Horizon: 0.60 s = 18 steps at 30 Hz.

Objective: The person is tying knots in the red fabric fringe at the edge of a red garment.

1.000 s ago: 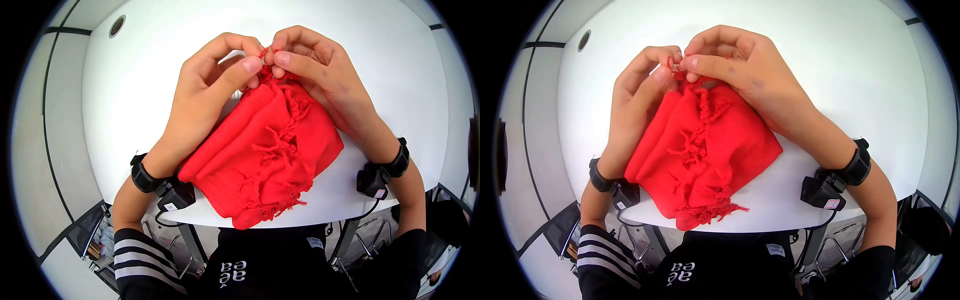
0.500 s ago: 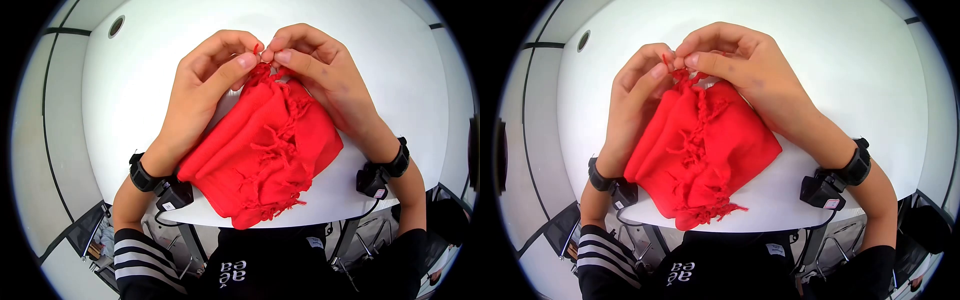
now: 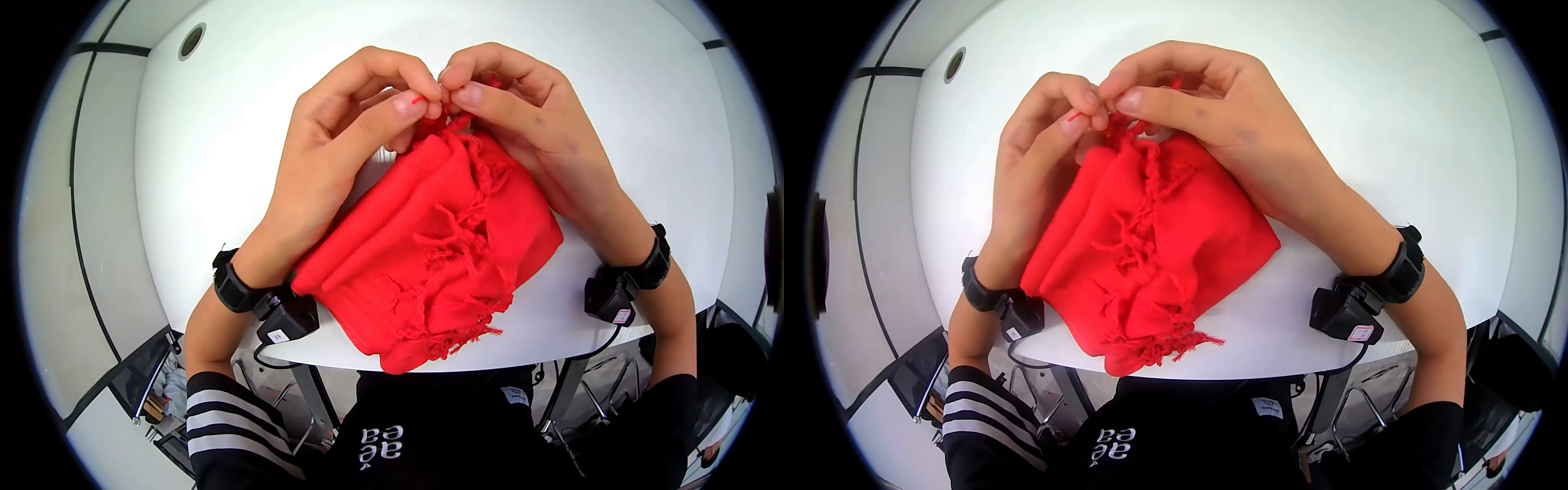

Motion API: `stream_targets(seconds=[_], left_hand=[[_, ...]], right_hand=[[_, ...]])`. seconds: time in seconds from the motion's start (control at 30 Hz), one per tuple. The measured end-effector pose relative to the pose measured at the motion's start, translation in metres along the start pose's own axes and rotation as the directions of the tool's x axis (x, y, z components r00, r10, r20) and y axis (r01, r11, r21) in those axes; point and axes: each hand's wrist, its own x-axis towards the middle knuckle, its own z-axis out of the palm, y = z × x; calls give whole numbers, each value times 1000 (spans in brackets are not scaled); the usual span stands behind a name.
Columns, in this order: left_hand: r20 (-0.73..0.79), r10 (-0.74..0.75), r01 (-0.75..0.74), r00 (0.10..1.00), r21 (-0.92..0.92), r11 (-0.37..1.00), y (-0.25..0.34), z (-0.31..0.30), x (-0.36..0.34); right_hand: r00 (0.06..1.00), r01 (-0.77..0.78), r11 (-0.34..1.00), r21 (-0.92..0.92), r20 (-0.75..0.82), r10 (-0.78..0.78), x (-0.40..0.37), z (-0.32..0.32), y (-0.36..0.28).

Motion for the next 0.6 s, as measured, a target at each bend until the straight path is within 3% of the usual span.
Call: stream_targets(seconds=[0.13, 0.33, 0.6], left_hand=[[-68, 1, 11, 998, 184, 983, 4, 6, -2], [-65, -21, 37, 998, 263, 964, 3, 4, 0], [-102, -14, 43, 995, 288, 957, 1, 4, 0]], right_hand=[[997, -2, 998, -69, -80, -3, -1, 5, -4], [990, 69, 966, -249, -100, -97, -3, 5, -2], [991, 66, 944, -322, -91, -100, -3, 3, -2]])
